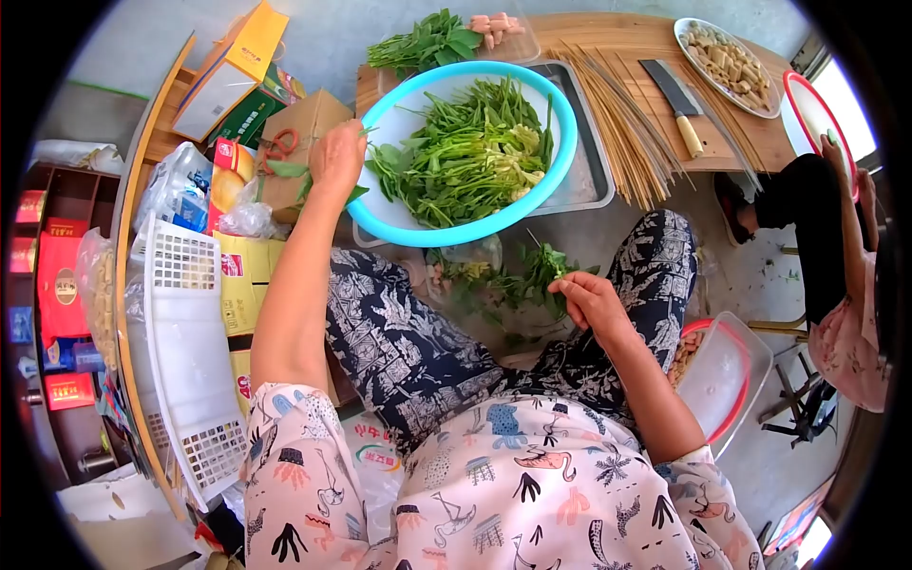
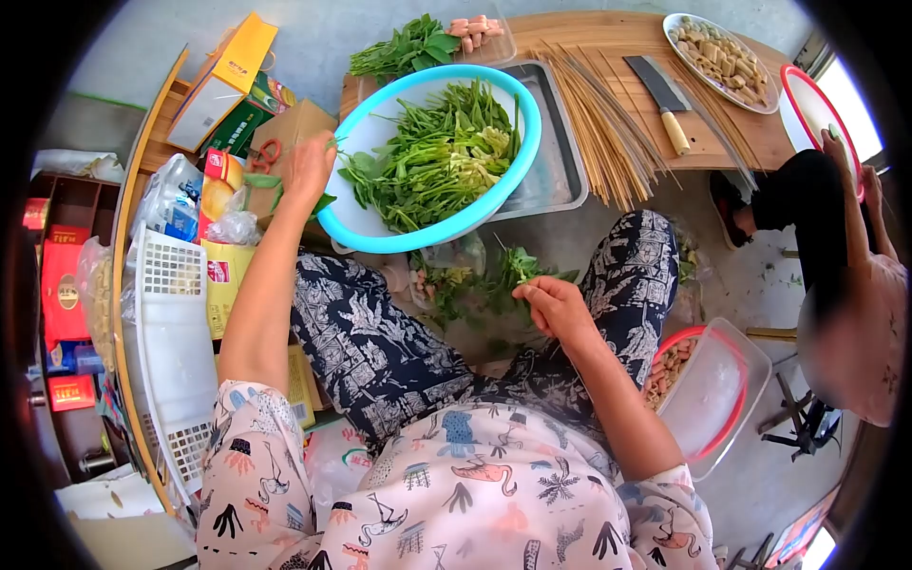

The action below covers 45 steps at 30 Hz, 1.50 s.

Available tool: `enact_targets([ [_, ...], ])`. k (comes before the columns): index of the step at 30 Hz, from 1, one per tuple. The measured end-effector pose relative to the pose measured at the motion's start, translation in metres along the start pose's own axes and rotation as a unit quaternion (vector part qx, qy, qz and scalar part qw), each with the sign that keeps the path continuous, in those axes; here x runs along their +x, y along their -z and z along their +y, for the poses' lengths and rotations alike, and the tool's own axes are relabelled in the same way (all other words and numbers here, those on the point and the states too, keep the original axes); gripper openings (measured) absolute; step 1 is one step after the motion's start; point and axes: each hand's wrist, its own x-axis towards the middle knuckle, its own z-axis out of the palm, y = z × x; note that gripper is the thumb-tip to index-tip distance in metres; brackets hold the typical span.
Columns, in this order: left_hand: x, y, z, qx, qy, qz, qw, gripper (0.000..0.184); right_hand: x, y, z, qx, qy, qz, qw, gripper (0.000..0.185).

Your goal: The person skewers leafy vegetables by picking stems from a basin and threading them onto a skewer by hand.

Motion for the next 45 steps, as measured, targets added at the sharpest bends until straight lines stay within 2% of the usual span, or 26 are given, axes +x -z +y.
enact_targets([
  [1, -0.002, 0.004, -0.001, -0.061, 0.004, 0.040, 0.997, 0.016, 0.000, -0.001, -0.001, 0.001, 0.001, -0.001, 1.000, 0.020],
  [2, -0.004, 0.005, -0.003, -0.059, 0.004, 0.041, 0.997, 0.016, -0.001, -0.001, -0.003, 0.003, 0.001, -0.002, 1.000, 0.020],
  [4, -0.006, 0.008, -0.007, -0.113, 0.037, 0.149, 0.982, 0.021, -0.002, -0.002, -0.003, 0.005, 0.002, -0.001, 1.000, 0.020],
  [5, -0.006, 0.010, -0.007, -0.113, 0.036, 0.150, 0.982, 0.021, -0.002, -0.001, -0.003, 0.005, 0.003, -0.001, 1.000, 0.020],
  [7, -0.006, 0.013, -0.008, -0.313, 0.057, 0.213, 0.924, 0.022, -0.001, 0.000, -0.002, 0.004, 0.006, 0.000, 1.000, 0.020],
  [8, -0.005, 0.017, -0.005, -0.356, 0.047, 0.253, 0.899, 0.020, -0.001, 0.001, 0.000, 0.003, 0.008, -0.001, 1.000, 0.019],
  [9, -0.005, 0.022, -0.003, -0.356, 0.046, 0.254, 0.898, 0.020, 0.000, 0.002, 0.001, 0.003, 0.010, -0.003, 1.000, 0.018],
  [11, -0.008, 0.032, 0.004, -0.538, 0.108, 0.226, 0.805, 0.020, 0.000, 0.002, 0.001, 0.003, 0.007, -0.001, 1.000, 0.018],
  [12, -0.008, 0.034, 0.004, -0.583, 0.119, 0.213, 0.775, 0.018, -0.001, 0.001, 0.001, 0.003, 0.002, 0.002, 1.000, 0.018],
  [13, -0.010, 0.039, 0.005, -0.583, 0.119, 0.215, 0.775, 0.018, -0.001, 0.001, 0.001, 0.001, 0.004, 0.001, 1.000, 0.018],
  [15, -0.014, 0.047, 0.006, -0.676, 0.212, 0.094, 0.699, 0.021, 0.000, 0.001, 0.002, -0.008, 0.011, 0.005, 1.000, 0.019],
  [16, -0.013, 0.045, 0.006, -0.709, 0.214, 0.093, 0.665, 0.019, 0.000, 0.001, 0.003, -0.010, 0.012, 0.005, 1.000, 0.019],
  [19, -0.016, 0.048, 0.011, -0.725, 0.242, 0.080, 0.640, 0.014, 0.000, 0.002, 0.005, -0.006, 0.017, 0.004, 1.000, 0.019],
  [23, -0.022, 0.053, 0.008, -0.735, 0.228, 0.080, 0.633, 0.013, -0.002, 0.002, 0.006, 0.000, 0.014, 0.015, 1.000, 0.019],
  [25, -0.024, 0.055, -0.001, -0.769, 0.193, 0.065, 0.606, 0.020, -0.003, 0.000, 0.005, 0.001, 0.015, 0.018, 1.000, 0.019],
  [29, -0.032, 0.065, -0.007, -0.780, 0.174, 0.071, 0.596, 0.022, -0.002, -0.001, 0.005, 0.001, 0.008, 0.025, 1.000, 0.020],
  [31, -0.034, 0.066, -0.013, -0.807, 0.143, 0.082, 0.567, 0.023, -0.001, 0.000, 0.005, -0.003, 0.010, 0.025, 1.000, 0.019],
  [37, -0.038, 0.072, -0.021, -0.813, 0.119, 0.124, 0.557, 0.016, -0.001, 0.000, 0.006, -0.010, 0.014, 0.024, 1.000, 0.020],
  [39, -0.040, 0.076, -0.017, -0.764, 0.146, 0.108, 0.620, 0.014, -0.001, 0.000, 0.006, -0.022, 0.019, 0.019, 0.999, 0.020],
  [40, -0.041, 0.075, -0.016, -0.709, 0.163, 0.101, 0.679, 0.017, -0.001, 0.000, 0.006, -0.022, 0.018, 0.019, 0.999, 0.020],
  [41, -0.040, 0.065, -0.020, -0.709, 0.164, 0.099, 0.679, 0.017, -0.001, 0.001, 0.006, -0.024, 0.017, 0.018, 0.999, 0.020],
  [43, -0.035, 0.039, -0.031, -0.549, 0.162, 0.160, 0.804, 0.022, -0.001, 0.000, 0.005, -0.026, 0.016, 0.016, 0.999, 0.021],
  [44, -0.035, 0.039, -0.024, -0.572, 0.189, 0.177, 0.779, 0.025, -0.002, 0.000, 0.004, -0.029, 0.016, 0.016, 0.999, 0.020],
  [45, -0.035, 0.037, -0.025, -0.571, 0.189, 0.175, 0.779, 0.025, -0.002, -0.001, 0.004, -0.032, 0.016, 0.017, 0.999, 0.020],
])
